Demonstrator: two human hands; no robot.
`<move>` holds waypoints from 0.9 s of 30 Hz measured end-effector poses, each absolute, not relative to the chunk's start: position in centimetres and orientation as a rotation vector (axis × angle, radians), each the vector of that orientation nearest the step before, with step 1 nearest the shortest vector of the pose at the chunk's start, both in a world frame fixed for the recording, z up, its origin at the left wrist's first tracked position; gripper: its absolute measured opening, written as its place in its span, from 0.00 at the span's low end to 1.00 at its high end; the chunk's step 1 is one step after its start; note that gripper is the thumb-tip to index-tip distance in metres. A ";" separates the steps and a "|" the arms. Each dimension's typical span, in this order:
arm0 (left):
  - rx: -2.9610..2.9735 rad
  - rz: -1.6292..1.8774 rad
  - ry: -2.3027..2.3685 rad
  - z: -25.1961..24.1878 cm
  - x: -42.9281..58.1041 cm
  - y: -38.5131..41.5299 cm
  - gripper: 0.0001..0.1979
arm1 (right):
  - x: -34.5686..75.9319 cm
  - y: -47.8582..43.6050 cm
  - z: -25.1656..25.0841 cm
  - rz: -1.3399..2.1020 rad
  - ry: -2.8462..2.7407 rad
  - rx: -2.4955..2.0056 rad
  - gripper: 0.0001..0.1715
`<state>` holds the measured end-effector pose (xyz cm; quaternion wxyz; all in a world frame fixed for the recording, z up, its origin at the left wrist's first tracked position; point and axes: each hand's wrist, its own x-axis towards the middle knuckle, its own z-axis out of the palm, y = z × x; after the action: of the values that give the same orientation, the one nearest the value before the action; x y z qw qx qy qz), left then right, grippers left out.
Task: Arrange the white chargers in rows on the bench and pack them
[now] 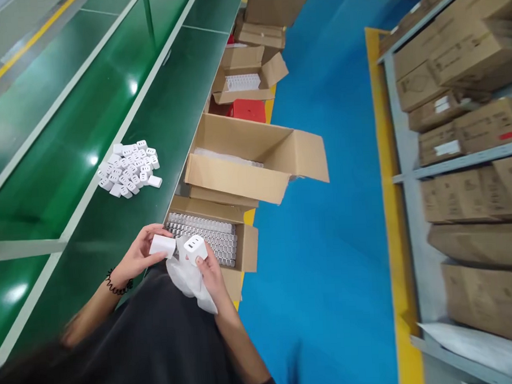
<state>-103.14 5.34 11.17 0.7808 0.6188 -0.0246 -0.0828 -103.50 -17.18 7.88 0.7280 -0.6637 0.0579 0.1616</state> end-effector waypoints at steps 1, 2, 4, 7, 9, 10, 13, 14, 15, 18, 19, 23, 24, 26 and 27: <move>1.368 -0.179 -0.080 12.0 -103.7 4.8 0.27 | -104.3 -17.6 8.5 0.356 0.097 -1.461 0.37; 1.413 -0.179 -0.097 12.7 -104.2 4.4 0.26 | -104.9 -18.0 9.1 0.349 0.050 -1.470 0.35; 1.534 -0.177 -0.130 14.0 -105.0 3.9 0.22 | -105.6 -18.5 10.3 0.317 -0.078 -1.515 0.31; 1.749 -0.142 -0.219 15.5 -105.8 3.3 0.19 | -105.9 -19.1 11.6 0.271 -0.229 -1.565 0.26; 1.807 -0.122 -0.248 16.1 -106.1 2.9 0.19 | -106.1 -19.3 12.1 0.260 -0.266 -1.557 0.25; 1.757 -0.121 -0.232 16.2 -106.1 2.7 0.19 | -106.3 -19.3 12.3 0.258 -0.270 -1.543 0.26; 1.309 -0.168 -0.058 16.5 -106.2 1.9 0.18 | -106.9 -19.0 13.0 0.245 -0.250 -1.469 0.26; 1.127 -0.195 0.012 16.6 -106.2 1.6 0.18 | -107.1 -18.8 13.4 0.236 -0.254 -1.447 0.26; 0.968 -0.220 0.070 16.6 -106.3 1.3 0.19 | -107.4 -18.6 13.8 0.223 -0.272 -1.432 0.26; 0.730 -0.294 0.152 16.8 -106.6 0.3 0.19 | -107.8 -17.8 15.1 0.143 -0.385 -1.456 0.25; 0.719 -0.305 0.152 16.9 -106.8 -0.1 0.20 | -107.8 -17.5 15.5 0.102 -0.414 -1.473 0.24; 0.867 -0.231 0.112 17.1 -107.4 -1.2 0.20 | -107.8 -17.0 16.4 -0.017 -0.427 -1.526 0.23; 0.930 -0.184 0.094 17.1 -107.5 -1.3 0.20 | -107.8 -17.0 16.5 -0.026 -0.423 -1.539 0.24; 1.065 -0.070 0.047 17.1 -107.7 -1.4 0.19 | -107.6 -17.1 16.6 -0.042 -0.430 -1.568 0.24; 1.130 -0.018 0.019 17.0 -107.8 -1.4 0.18 | -107.5 -17.2 16.5 -0.051 -0.442 -1.583 0.24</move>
<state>-107.82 -1.35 17.04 0.8446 0.5352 0.0089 -0.0084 -107.52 -17.20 16.54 0.6806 -0.7053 -0.1970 -0.0226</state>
